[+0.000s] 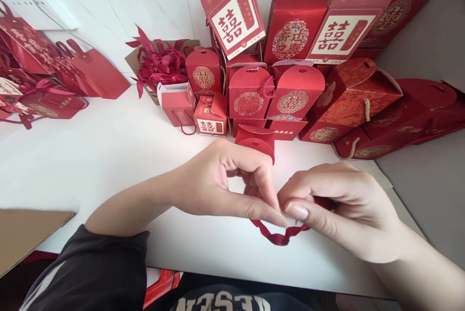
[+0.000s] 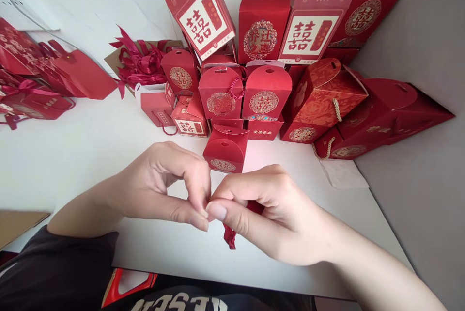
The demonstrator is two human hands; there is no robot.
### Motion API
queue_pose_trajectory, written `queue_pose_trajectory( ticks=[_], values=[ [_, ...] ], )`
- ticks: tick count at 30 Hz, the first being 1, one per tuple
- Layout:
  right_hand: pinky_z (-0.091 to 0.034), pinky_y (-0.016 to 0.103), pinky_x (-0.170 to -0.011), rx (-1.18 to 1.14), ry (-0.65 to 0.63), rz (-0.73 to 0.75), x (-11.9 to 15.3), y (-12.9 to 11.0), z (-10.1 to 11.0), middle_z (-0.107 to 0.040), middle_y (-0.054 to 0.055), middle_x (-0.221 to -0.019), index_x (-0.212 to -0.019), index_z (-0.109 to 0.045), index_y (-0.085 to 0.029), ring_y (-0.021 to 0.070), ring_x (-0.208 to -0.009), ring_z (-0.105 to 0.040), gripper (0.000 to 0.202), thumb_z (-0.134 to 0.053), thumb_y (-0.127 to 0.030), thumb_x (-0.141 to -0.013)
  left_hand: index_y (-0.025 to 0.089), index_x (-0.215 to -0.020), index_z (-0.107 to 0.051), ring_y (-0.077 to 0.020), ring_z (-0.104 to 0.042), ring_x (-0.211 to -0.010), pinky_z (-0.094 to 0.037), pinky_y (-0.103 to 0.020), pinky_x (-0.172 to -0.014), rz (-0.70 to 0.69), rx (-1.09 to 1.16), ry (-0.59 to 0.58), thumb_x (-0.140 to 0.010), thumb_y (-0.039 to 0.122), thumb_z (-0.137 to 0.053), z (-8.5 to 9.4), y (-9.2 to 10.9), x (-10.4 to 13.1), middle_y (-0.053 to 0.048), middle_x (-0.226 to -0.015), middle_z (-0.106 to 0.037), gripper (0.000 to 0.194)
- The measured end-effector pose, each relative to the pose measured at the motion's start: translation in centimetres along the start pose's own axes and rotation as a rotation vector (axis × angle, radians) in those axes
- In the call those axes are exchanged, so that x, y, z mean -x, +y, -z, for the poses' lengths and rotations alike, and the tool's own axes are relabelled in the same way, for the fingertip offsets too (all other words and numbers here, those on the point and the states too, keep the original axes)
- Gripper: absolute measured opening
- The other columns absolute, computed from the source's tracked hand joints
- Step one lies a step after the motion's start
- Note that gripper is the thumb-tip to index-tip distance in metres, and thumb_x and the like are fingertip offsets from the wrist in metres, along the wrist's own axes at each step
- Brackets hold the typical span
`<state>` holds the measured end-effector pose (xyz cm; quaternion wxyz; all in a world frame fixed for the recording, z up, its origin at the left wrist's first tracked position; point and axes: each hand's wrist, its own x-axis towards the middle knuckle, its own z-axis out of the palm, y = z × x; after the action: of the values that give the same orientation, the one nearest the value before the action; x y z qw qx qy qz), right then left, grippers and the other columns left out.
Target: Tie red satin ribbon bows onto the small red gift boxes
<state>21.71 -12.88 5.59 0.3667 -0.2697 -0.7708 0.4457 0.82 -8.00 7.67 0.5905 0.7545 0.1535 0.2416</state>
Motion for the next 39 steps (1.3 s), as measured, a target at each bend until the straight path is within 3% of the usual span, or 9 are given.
queue_pose_trajectory(
  ticks=[3, 6, 14, 24, 31, 39],
  values=[
    [-0.037, 0.016, -0.037, 0.087, 0.109, 0.075, -0.12, -0.17, 0.15, -0.053, -0.006, -0.051, -0.089, -0.067, -0.019, 0.0059, -0.041, -0.052, 0.003, -0.064, -0.018, -0.088, 0.013, -0.072, -0.067, -0.0118, -0.064, -0.060, -0.053, -0.022, -0.056, -0.001, 0.010, 0.040, -0.072, 0.016, -0.079, 0.04, 0.25, 0.11, -0.004, -0.068, -0.069, 0.013],
    [-0.034, 0.015, -0.036, 0.117, 0.190, 0.179, -0.26, -0.10, 0.18, -0.051, -0.007, -0.050, -0.091, -0.066, -0.018, 0.0044, -0.039, -0.047, 0.007, -0.069, -0.018, -0.084, 0.014, -0.074, -0.067, -0.0125, -0.067, -0.063, -0.054, -0.022, -0.059, -0.005, 0.029, 0.033, -0.073, 0.014, -0.078, -0.05, 0.34, 0.14, -0.005, -0.070, -0.071, 0.012],
    [-0.032, 0.017, -0.038, 0.209, 0.135, 0.287, -0.38, -0.05, 0.25, -0.058, -0.003, -0.054, -0.087, -0.064, -0.016, 0.0044, -0.040, -0.041, 0.003, -0.064, -0.018, -0.089, 0.013, -0.074, -0.066, -0.0136, -0.067, -0.064, -0.054, -0.024, -0.060, 0.037, 0.070, -0.013, -0.070, 0.008, -0.079, -0.38, -0.10, 0.08, -0.006, -0.073, -0.073, 0.015],
    [-0.045, 0.020, -0.049, 0.195, 0.114, 0.389, -0.48, 0.54, 0.02, -0.063, -0.002, -0.055, -0.090, -0.061, -0.018, 0.0070, -0.042, -0.047, 0.006, -0.057, -0.019, -0.094, 0.012, -0.072, -0.066, -0.0136, -0.065, -0.062, -0.053, -0.024, -0.058, 0.095, 0.124, -0.021, -0.068, 0.017, -0.082, -0.53, 0.00, 0.01, -0.006, -0.071, -0.072, 0.018],
    [-0.044, 0.019, -0.049, 0.211, 0.116, 0.416, -0.34, 0.63, -0.08, -0.065, -0.001, -0.062, -0.090, -0.059, -0.018, 0.0068, -0.047, -0.053, 0.006, -0.055, -0.019, -0.095, 0.013, -0.072, -0.065, -0.0131, -0.066, -0.062, -0.054, -0.024, -0.058, 0.107, 0.150, -0.044, -0.070, 0.009, -0.079, -0.58, -0.07, -0.06, -0.005, -0.070, -0.072, 0.014],
    [-0.043, 0.019, -0.047, 0.237, 0.143, 0.402, -0.36, 0.77, -0.60, -0.054, -0.005, -0.050, -0.091, -0.054, -0.019, 0.0077, -0.043, -0.050, 0.008, -0.050, -0.020, -0.097, 0.013, -0.073, -0.065, -0.0129, -0.067, -0.062, -0.054, -0.023, -0.058, 0.030, 0.138, -0.011, -0.070, 0.007, -0.079, -0.51, -0.35, -0.13, -0.005, -0.071, -0.073, 0.016]
  ],
)
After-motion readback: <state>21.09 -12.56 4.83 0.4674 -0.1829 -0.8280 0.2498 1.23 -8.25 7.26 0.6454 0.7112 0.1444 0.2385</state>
